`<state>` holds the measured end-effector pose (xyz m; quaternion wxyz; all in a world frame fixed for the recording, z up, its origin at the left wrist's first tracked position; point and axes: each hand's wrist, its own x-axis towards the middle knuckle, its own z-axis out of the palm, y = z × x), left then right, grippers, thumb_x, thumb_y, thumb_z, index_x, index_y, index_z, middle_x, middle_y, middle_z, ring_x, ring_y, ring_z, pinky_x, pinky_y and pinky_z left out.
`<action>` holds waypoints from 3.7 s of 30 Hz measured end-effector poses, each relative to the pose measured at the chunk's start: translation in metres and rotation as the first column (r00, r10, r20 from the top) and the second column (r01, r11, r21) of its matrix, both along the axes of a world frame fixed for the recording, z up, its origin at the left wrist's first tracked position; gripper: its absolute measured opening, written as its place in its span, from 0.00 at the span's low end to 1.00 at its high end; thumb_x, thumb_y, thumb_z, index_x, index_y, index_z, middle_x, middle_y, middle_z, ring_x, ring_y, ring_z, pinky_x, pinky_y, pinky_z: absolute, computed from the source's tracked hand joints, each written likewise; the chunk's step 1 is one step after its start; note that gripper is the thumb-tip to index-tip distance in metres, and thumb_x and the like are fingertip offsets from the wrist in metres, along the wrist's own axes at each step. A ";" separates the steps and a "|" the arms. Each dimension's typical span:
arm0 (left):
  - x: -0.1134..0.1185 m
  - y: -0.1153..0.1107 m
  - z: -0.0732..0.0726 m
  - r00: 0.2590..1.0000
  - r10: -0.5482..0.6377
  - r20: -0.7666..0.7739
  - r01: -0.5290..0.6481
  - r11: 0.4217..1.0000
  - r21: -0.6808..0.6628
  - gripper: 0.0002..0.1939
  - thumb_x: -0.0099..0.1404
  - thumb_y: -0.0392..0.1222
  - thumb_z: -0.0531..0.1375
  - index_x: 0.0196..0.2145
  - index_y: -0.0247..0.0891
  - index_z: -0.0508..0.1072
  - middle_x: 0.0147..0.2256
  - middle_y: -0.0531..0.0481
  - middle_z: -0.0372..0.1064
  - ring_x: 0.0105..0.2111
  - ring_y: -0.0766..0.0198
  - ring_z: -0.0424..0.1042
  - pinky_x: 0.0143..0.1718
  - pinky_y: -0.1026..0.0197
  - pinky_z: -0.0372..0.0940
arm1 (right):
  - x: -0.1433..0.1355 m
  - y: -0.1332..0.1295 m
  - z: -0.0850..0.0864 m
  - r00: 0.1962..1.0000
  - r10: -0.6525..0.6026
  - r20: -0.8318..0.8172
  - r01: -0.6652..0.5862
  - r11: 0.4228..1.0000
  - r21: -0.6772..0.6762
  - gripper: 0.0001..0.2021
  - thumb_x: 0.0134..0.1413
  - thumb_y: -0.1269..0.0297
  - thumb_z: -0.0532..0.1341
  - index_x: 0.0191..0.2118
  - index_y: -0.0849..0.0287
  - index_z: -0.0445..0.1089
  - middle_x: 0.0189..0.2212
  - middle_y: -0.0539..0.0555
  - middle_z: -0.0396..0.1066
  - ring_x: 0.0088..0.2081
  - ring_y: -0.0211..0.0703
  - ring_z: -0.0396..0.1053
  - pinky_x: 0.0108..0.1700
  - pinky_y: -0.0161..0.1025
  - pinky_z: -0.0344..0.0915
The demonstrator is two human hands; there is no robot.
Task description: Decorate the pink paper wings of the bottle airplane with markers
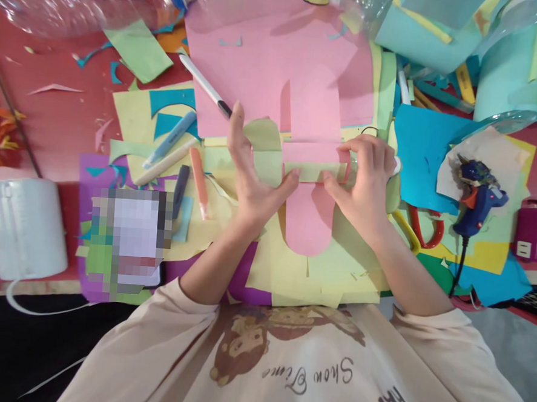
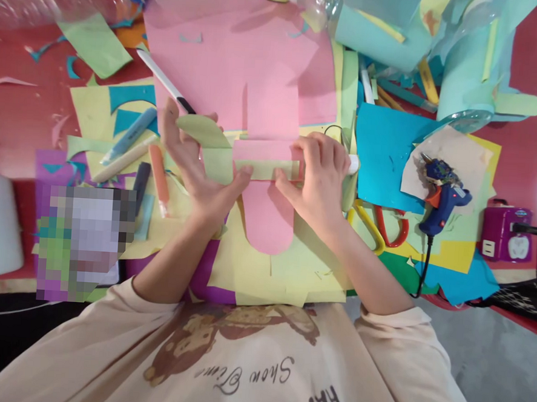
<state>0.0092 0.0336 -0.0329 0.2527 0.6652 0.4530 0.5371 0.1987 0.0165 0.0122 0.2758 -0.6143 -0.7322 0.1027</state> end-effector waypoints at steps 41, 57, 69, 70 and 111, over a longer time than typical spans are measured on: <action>-0.103 0.020 0.049 0.898 0.282 -0.338 -0.302 0.953 -0.004 0.23 0.59 0.40 0.63 0.52 0.39 0.67 0.51 0.46 0.67 0.53 0.52 0.66 0.58 0.42 0.60 | 0.042 0.012 0.005 0.974 0.155 0.166 -0.158 0.987 0.002 0.28 0.56 0.68 0.59 0.62 0.46 0.54 0.63 0.58 0.56 0.66 0.59 0.50 0.63 0.64 0.52; -0.124 0.033 0.039 0.576 0.362 -0.733 -0.751 0.589 -0.299 0.06 0.51 0.32 0.62 0.30 0.36 0.73 0.24 0.57 0.60 0.29 0.66 0.61 0.41 0.56 0.64 | 0.041 0.017 -0.009 0.977 0.091 0.193 -0.091 0.996 -0.008 0.33 0.55 0.74 0.55 0.65 0.48 0.50 0.66 0.56 0.51 0.68 0.55 0.47 0.67 0.62 0.47; -0.041 -0.011 0.076 0.864 -0.154 -0.479 0.096 0.985 -0.144 0.05 0.68 0.41 0.56 0.41 0.40 0.69 0.26 0.58 0.67 0.23 0.74 0.64 0.26 0.69 0.59 | 0.036 0.023 -0.016 0.996 0.057 0.072 -0.063 0.994 0.093 0.28 0.56 0.72 0.58 0.61 0.49 0.53 0.65 0.57 0.52 0.67 0.53 0.48 0.65 0.59 0.49; -0.032 -0.013 0.074 0.855 -0.238 -0.460 0.173 0.968 -0.179 0.06 0.69 0.41 0.55 0.41 0.39 0.69 0.26 0.57 0.67 0.23 0.73 0.64 0.26 0.69 0.59 | 0.036 0.021 -0.015 0.995 0.067 0.068 -0.075 0.988 0.133 0.28 0.55 0.72 0.58 0.61 0.51 0.53 0.65 0.59 0.52 0.66 0.54 0.48 0.65 0.58 0.49; 0.000 -0.023 0.038 0.638 -0.175 -0.750 0.228 0.973 -0.033 0.15 0.72 0.44 0.46 0.38 0.37 0.70 0.25 0.52 0.71 0.23 0.66 0.70 0.21 0.65 0.52 | -0.006 -0.011 -0.015 0.201 -0.288 -0.936 -0.594 0.724 -0.350 0.15 0.55 0.50 0.63 0.34 0.58 0.68 0.23 0.48 0.71 0.24 0.33 0.71 0.28 0.30 0.70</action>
